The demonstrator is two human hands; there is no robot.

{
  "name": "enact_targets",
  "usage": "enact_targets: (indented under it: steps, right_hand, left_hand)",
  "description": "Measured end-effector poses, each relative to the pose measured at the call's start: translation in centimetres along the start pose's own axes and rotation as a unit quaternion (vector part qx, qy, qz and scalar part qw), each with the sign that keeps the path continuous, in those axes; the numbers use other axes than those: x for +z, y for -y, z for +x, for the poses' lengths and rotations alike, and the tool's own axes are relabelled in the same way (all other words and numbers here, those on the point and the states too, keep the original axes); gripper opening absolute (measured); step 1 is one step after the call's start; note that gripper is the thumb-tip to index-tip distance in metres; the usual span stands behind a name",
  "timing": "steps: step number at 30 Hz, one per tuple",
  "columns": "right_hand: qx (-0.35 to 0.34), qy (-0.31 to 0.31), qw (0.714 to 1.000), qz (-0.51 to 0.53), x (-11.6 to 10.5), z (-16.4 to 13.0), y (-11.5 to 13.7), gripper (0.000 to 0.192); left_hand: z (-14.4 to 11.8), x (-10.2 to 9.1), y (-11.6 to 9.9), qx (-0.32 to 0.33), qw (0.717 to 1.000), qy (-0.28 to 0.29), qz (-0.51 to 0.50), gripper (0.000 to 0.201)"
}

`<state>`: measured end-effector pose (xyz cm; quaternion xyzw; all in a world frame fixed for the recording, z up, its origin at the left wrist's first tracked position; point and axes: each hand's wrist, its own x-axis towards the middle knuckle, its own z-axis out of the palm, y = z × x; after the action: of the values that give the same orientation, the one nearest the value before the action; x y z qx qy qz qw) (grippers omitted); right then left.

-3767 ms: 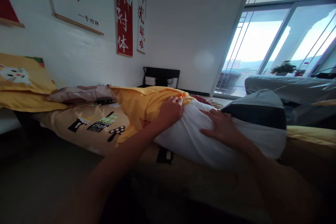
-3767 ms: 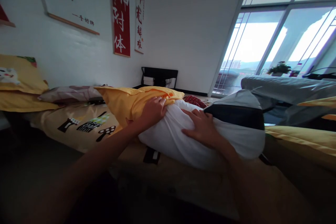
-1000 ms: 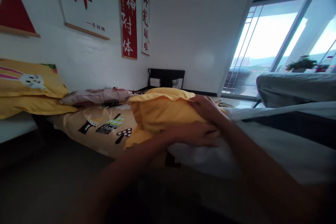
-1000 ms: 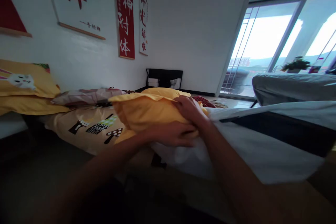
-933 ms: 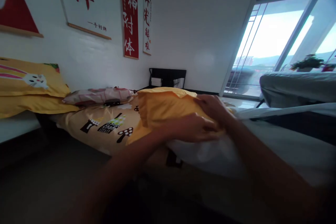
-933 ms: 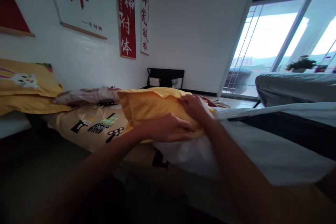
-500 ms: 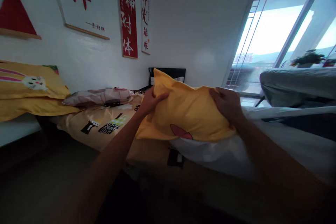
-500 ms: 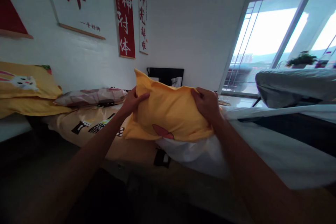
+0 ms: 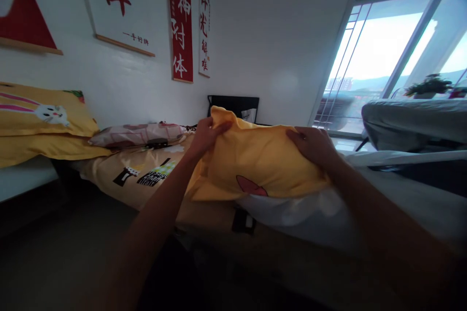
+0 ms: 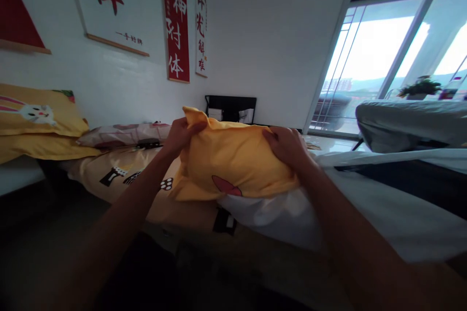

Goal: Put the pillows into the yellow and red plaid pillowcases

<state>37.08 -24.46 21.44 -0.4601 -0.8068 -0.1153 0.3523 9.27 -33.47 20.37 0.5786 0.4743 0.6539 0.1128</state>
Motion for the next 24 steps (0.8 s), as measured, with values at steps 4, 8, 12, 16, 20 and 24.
enact_targets:
  steps: [4, 8, 12, 16, 20, 24]
  right_hand:
    - [0.004, 0.027, 0.999, -0.043, -0.1, -0.5, 2.5, 0.039]
    - [-0.084, -0.090, 0.992, -0.001, 0.3, -1.7, 8.1, 0.034]
    - [-0.156, -0.119, 0.975, 0.101, 1.0, -1.9, 12.4, 0.030]
    - [-0.113, -0.102, 0.981, 0.118, 1.8, -1.0, 11.6, 0.028]
    - [-0.163, -0.182, 0.961, 0.133, 2.6, -0.7, 9.4, 0.034]
    - [-0.265, -0.258, 0.927, 0.064, 3.4, -0.7, 8.4, 0.021]
  left_hand:
    - [0.3, -0.6, 1.1, -0.021, 0.999, -0.029, 0.027, 0.043]
    - [0.1, 0.5, 1.2, 0.009, 0.994, -0.073, 0.076, 0.040]
    - [-0.4, 0.9, 0.5, 0.028, 0.996, -0.065, 0.051, 0.040]
    - [-0.7, -0.6, 0.3, -0.002, 0.999, 0.020, -0.027, 0.047]
    - [-0.3, -2.1, 0.9, -0.013, 0.992, 0.094, -0.084, 0.062]
    - [-0.2, -2.3, 1.3, 0.023, 0.989, 0.141, -0.044, 0.047]
